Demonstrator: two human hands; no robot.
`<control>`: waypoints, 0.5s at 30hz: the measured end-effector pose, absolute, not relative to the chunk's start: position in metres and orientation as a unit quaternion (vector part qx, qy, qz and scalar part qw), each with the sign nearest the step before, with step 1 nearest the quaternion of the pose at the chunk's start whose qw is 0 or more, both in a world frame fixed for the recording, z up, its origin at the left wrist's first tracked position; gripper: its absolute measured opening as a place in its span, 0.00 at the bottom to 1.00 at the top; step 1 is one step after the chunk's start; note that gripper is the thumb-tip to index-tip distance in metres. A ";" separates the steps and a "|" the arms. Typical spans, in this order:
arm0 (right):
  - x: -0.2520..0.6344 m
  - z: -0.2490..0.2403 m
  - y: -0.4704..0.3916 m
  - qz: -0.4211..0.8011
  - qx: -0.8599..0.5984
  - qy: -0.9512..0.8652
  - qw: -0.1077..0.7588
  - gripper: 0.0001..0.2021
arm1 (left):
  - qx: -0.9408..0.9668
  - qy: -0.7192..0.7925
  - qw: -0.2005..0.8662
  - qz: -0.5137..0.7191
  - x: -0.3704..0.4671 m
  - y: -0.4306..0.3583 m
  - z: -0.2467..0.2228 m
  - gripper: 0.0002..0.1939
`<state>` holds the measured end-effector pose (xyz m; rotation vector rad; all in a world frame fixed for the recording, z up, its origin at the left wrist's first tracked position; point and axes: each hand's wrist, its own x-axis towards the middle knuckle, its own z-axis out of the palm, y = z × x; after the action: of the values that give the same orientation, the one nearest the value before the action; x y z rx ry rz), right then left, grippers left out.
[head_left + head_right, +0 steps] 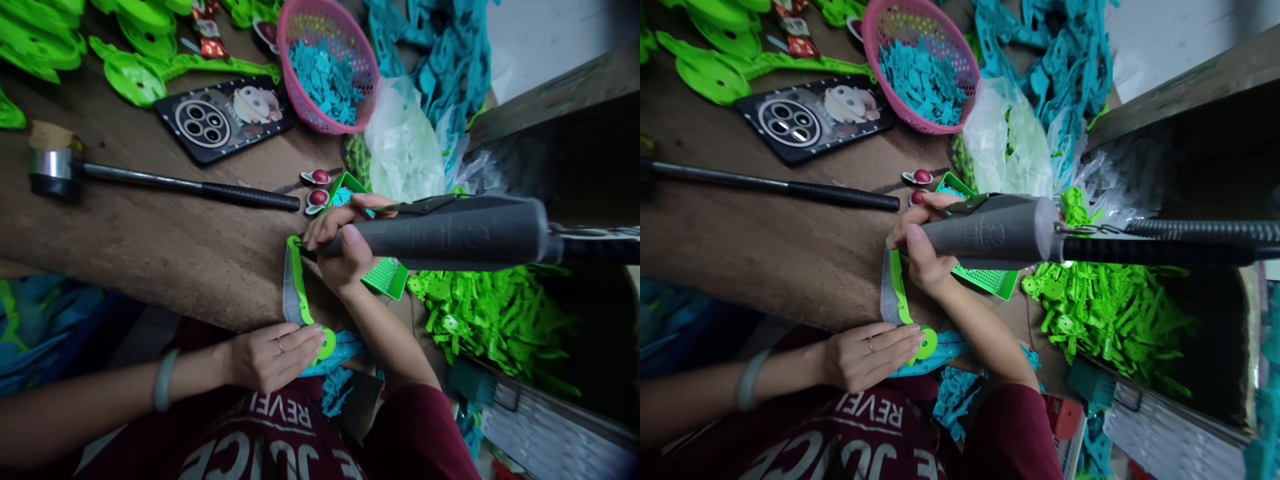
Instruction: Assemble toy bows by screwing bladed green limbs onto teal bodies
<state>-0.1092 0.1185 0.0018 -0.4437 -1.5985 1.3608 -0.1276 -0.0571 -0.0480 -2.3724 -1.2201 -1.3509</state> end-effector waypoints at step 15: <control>-0.101 -0.008 0.121 0.477 -0.209 -0.761 0.386 0.20 | -0.790 -0.415 0.083 -0.444 -0.129 -0.057 -0.046 0.15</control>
<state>-0.1006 0.1206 -0.0076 -0.5314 -1.9382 1.2153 -0.1294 -0.0568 -0.0462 -2.3581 -1.2392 -1.3240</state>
